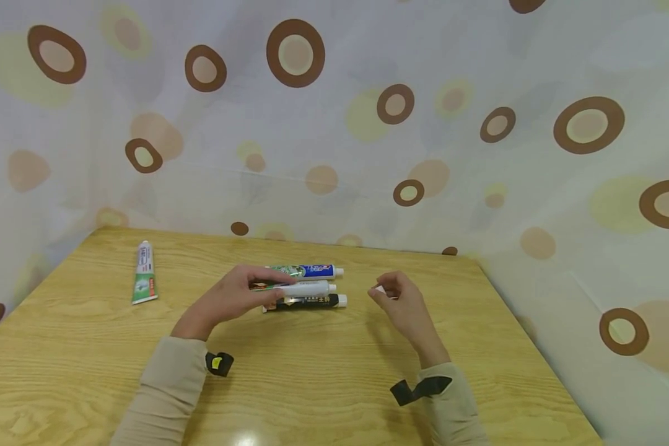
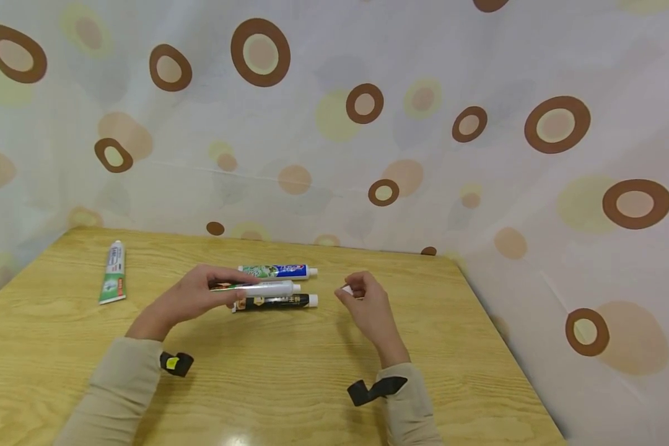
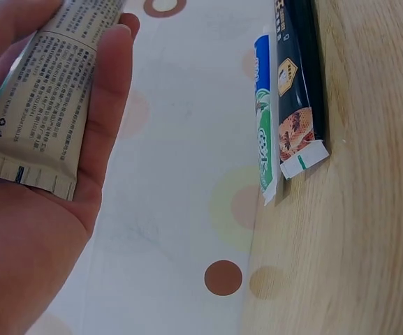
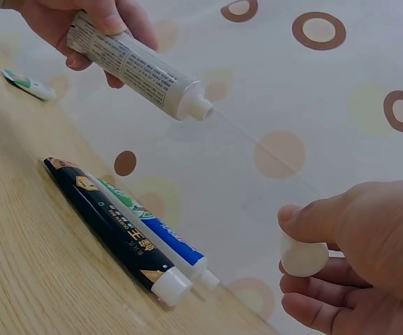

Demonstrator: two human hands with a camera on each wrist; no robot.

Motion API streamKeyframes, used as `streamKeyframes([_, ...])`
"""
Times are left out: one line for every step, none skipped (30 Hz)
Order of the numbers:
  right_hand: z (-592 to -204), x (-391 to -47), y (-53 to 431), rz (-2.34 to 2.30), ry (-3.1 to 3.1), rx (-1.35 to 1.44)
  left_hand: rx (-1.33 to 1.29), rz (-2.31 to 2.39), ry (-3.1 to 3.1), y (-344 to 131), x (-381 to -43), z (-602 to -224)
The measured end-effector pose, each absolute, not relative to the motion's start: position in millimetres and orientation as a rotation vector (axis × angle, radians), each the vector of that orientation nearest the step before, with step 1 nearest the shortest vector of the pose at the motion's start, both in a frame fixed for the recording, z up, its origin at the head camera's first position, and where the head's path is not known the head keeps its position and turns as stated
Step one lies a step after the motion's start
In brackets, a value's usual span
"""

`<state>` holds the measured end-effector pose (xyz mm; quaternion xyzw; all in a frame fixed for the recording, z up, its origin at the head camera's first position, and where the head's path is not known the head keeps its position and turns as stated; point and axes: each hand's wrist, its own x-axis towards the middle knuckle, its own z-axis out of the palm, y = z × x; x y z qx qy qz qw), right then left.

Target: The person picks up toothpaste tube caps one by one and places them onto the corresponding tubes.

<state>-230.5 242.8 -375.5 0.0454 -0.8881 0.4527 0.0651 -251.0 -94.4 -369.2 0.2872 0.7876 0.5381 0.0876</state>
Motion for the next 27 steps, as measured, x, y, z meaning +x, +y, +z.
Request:
streamKeyframes([-375, -230, 243, 1.372, -2.678, 0.133, 0.860, 1.601, 2.345, -95, -251, -369])
streamKeyframes([-375, -230, 243, 1.378, -2.679, 0.130, 0.864, 1.598, 2.345, -95, -251, -368])
streamKeyframes([-375, -230, 243, 1.380, -2.678, 0.128, 0.867, 1.594, 2.345, -95, -250, -368])
streamKeyframes([-375, -230, 244, 1.377, -2.680, 0.125, 0.874, 1.591, 2.348, -96, -250, -368])
streamKeyframes([-375, -230, 244, 1.375, -2.682, 0.126, 0.879, 1.588, 2.351, -96, -250, -368])
streamKeyframes([-375, -230, 244, 1.369, -2.683, 0.134, 0.886, 1.586, 2.353, -96, -250, -367])
streamKeyframes([-376, -230, 244, 1.360, -2.687, 0.142, 0.893, 1.585, 2.356, -97, -249, -367])
streamKeyframes([-376, -230, 244, 1.353, -2.690, 0.154, 0.896, 1.583, 2.361, -97, -249, -367])
streamKeyframes([-376, -230, 244, 1.339, -2.695, 0.165, 0.897, 1.582, 2.366, -97, -249, -367])
streamKeyframes([-377, -230, 244, 1.328, -2.703, 0.178, 0.896, 1.581, 2.372, -97, -249, -367])
streamKeyframes([-377, -230, 244, 1.325, -2.707, 0.191, 0.893, 1.579, 2.378, -98, -248, -366])
streamKeyframes([-377, -230, 244, 1.328, -2.711, 0.201, 0.889, 1.579, 2.382, -98, -248, -366])
streamKeyframes([-378, -230, 244, 1.333, -2.716, 0.206, 0.884, 1.583, 2.383, -98, -248, -366])
streamKeyframes([-378, -230, 244, 1.345, -2.719, 0.215, 0.881, 1.584, 2.387, -98, -248, -366])
streamKeyframes([-378, -230, 244, 1.370, -2.718, 0.225, 0.876, 1.586, 2.388, -98, -248, -366])
streamKeyframes([-378, -230, 244, 1.397, -2.715, 0.234, 0.874, 1.588, 2.390, -98, -248, -366])
streamKeyframes([-377, -229, 243, 1.426, -2.709, 0.241, 0.873, 1.588, 2.394, -98, -248, -366])
streamKeyframes([-376, -229, 242, 1.451, -2.704, 0.243, 0.873, 1.589, 2.398, -98, -249, -367])
streamKeyframes([-376, -228, 241, 1.467, -2.701, 0.242, 0.871, 1.590, 2.402, -98, -248, -367])
streamKeyframes([-375, -228, 241, 1.498, -2.693, 0.241, 0.864, 1.587, 2.412, -98, -248, -367])
streamKeyframes([-375, -227, 240, 1.525, -2.682, 0.234, 0.857, 1.585, 2.421, -98, -248, -367])
streamKeyframes([-375, -227, 238, 1.545, -2.674, 0.226, 0.851, 1.584, 2.429, -98, -248, -367])
streamKeyframes([-374, -227, 237, 1.562, -2.667, 0.219, 0.844, 1.585, 2.435, -98, -248, -367])
streamKeyframes([-374, -226, 236, 1.578, -2.663, 0.212, 0.834, 1.590, 2.437, -98, -248, -367])
streamKeyframes([-375, -226, 235, 1.601, -2.657, 0.214, 0.825, 1.595, 2.437, -97, -247, -367])
streamKeyframes([-374, -226, 233, 1.627, -2.648, 0.219, 0.817, 1.597, 2.440, -97, -247, -367])
streamKeyframes([-374, -225, 232, 1.647, -2.644, 0.227, 0.813, 1.602, 2.439, -97, -247, -368])
